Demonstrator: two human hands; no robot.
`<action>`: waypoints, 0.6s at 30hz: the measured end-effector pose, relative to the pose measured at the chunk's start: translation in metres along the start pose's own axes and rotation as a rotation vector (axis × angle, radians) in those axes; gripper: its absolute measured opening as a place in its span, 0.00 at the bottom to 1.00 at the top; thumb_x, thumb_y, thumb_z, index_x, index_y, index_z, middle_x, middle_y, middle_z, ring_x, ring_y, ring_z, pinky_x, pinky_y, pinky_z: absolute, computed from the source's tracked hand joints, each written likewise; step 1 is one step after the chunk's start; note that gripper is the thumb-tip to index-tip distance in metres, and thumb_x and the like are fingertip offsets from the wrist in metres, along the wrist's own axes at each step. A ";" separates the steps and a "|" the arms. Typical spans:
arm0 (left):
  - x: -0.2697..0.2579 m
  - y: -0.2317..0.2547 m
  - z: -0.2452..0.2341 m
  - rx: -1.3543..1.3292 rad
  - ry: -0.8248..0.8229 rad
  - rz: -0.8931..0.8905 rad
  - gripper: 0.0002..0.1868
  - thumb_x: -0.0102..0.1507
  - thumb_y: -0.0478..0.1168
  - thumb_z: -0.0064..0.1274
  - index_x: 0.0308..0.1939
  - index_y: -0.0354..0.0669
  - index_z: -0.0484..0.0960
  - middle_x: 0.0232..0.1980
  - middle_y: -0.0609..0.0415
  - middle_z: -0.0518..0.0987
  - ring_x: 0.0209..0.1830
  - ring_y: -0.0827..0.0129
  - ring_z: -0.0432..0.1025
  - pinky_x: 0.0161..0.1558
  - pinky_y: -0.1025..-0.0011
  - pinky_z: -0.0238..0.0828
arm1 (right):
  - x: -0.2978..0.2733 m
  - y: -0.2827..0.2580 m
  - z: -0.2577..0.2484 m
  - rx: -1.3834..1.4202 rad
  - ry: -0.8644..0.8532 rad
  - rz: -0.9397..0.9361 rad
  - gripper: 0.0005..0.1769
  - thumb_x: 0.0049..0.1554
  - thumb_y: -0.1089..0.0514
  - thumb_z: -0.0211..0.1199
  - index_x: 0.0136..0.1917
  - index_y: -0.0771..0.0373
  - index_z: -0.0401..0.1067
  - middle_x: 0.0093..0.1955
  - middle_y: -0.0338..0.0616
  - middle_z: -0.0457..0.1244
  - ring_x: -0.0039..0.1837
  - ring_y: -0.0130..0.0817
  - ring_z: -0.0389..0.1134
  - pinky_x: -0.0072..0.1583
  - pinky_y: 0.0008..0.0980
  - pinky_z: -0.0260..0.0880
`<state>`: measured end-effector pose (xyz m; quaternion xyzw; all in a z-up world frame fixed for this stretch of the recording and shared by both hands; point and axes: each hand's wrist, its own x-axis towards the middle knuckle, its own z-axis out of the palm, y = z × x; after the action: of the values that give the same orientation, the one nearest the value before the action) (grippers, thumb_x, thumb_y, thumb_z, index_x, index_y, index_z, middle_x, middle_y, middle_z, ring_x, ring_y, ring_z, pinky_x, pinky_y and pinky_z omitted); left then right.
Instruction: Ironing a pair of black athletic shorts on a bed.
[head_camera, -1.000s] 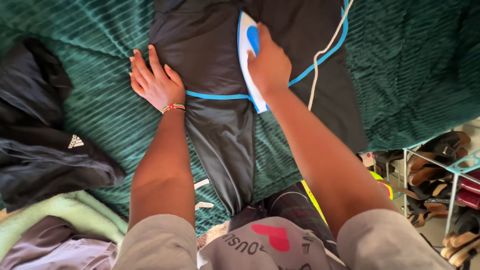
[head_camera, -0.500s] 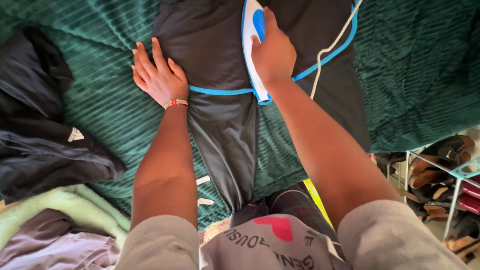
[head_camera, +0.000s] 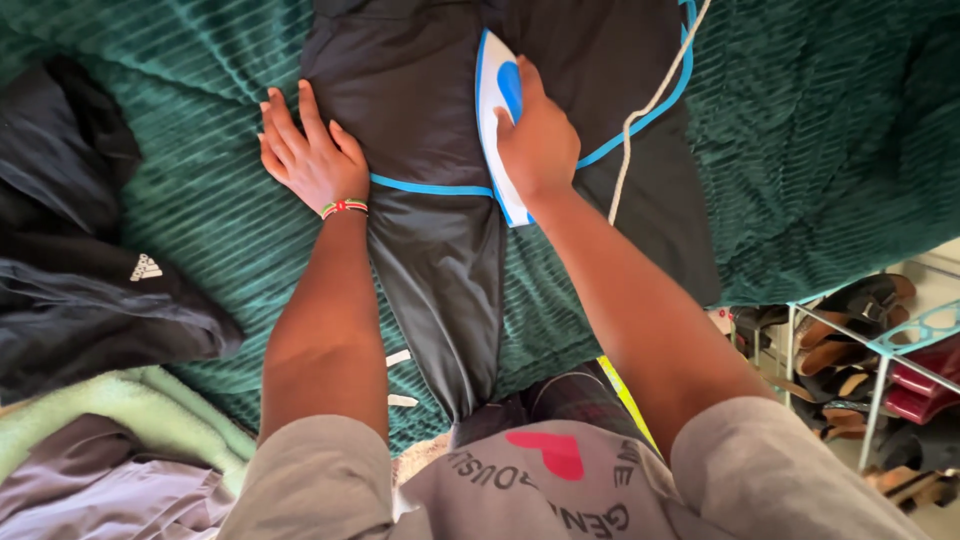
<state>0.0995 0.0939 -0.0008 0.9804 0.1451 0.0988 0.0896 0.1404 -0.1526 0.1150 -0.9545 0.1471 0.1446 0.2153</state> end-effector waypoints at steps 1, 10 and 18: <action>0.000 0.000 0.000 -0.005 0.004 0.004 0.29 0.71 0.45 0.49 0.78 0.55 0.68 0.80 0.47 0.60 0.80 0.51 0.56 0.75 0.47 0.50 | 0.006 0.000 0.002 0.003 0.045 -0.040 0.36 0.58 0.53 0.67 0.76 0.52 0.59 0.50 0.51 0.71 0.52 0.55 0.73 0.52 0.50 0.71; -0.001 -0.001 -0.003 -0.027 -0.010 -0.001 0.30 0.72 0.48 0.48 0.79 0.54 0.67 0.81 0.47 0.60 0.81 0.52 0.55 0.76 0.48 0.49 | 0.032 0.006 0.002 0.052 0.106 -0.179 0.36 0.57 0.53 0.70 0.75 0.53 0.61 0.53 0.53 0.71 0.54 0.56 0.72 0.54 0.49 0.72; 0.003 -0.003 -0.012 -0.122 0.002 -0.018 0.34 0.72 0.55 0.50 0.79 0.46 0.63 0.80 0.48 0.62 0.81 0.51 0.56 0.76 0.47 0.49 | -0.020 0.008 -0.013 -0.065 0.001 -0.260 0.38 0.56 0.54 0.70 0.77 0.52 0.61 0.47 0.56 0.70 0.48 0.58 0.72 0.49 0.53 0.71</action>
<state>0.0993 0.0995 0.0107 0.9717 0.1479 0.1074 0.1499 0.1221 -0.1612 0.1295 -0.9721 0.0175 0.1196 0.2011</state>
